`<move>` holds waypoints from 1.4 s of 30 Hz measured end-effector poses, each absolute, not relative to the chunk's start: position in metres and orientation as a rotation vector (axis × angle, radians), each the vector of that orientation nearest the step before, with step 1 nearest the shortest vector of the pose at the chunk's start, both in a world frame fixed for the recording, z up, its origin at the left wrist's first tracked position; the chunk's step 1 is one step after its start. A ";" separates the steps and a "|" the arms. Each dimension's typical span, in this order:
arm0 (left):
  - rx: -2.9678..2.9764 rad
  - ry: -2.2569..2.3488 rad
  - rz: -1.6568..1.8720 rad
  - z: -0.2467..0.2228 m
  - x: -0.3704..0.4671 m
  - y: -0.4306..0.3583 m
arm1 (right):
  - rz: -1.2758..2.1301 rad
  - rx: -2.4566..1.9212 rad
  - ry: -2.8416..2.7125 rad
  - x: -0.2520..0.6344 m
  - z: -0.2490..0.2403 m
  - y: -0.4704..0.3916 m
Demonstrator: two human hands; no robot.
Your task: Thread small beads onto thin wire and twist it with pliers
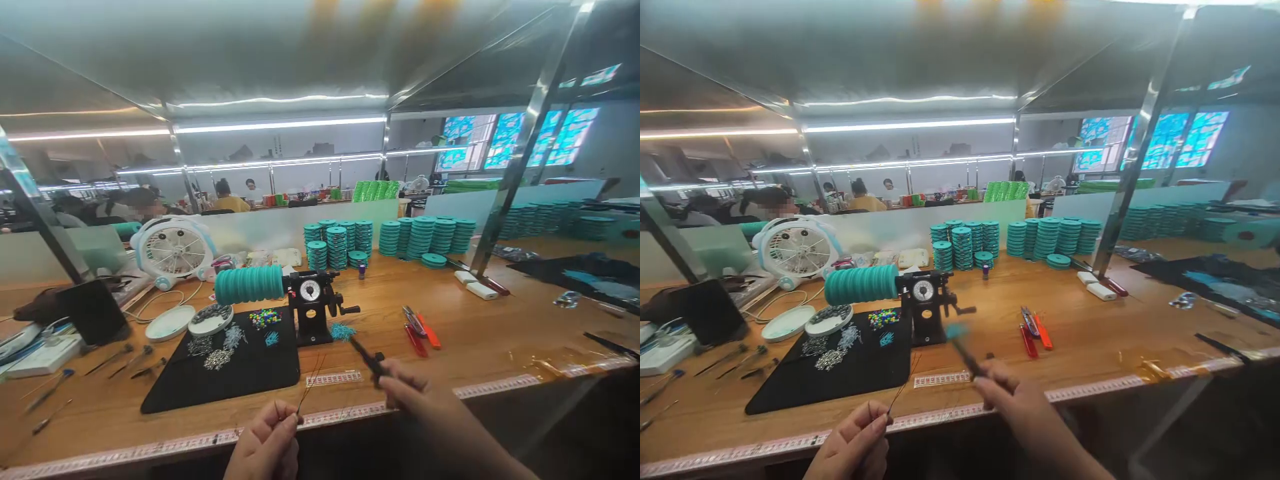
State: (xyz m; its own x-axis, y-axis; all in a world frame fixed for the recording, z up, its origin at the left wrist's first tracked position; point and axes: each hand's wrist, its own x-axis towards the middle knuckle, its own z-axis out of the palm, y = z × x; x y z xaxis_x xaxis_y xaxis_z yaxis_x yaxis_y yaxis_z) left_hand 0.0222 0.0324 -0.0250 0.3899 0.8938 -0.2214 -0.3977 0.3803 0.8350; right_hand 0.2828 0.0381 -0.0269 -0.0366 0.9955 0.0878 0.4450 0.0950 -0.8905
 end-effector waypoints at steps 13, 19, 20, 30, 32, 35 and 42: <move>0.552 0.537 0.732 -0.016 -0.007 0.006 | 1.472 -0.791 -1.724 0.199 -0.011 0.003; 0.601 0.579 0.721 -0.019 -0.004 0.005 | 1.327 -0.843 -1.795 0.194 -0.017 0.004; 0.621 0.600 0.764 -0.020 -0.003 0.005 | 1.307 -0.846 -1.802 0.194 -0.019 0.004; 0.701 0.750 0.944 -0.037 0.002 0.003 | 1.187 -0.939 -1.823 0.187 -0.030 0.000; 0.693 0.743 0.943 -0.040 0.000 0.002 | 1.187 -0.940 -1.810 0.186 -0.031 0.001; 0.681 0.754 0.931 -0.044 -0.003 0.001 | 1.200 -0.938 -1.807 0.185 -0.032 0.001; 0.649 0.774 0.893 -0.038 -0.011 0.000 | 1.296 -0.926 -1.778 0.185 -0.034 0.001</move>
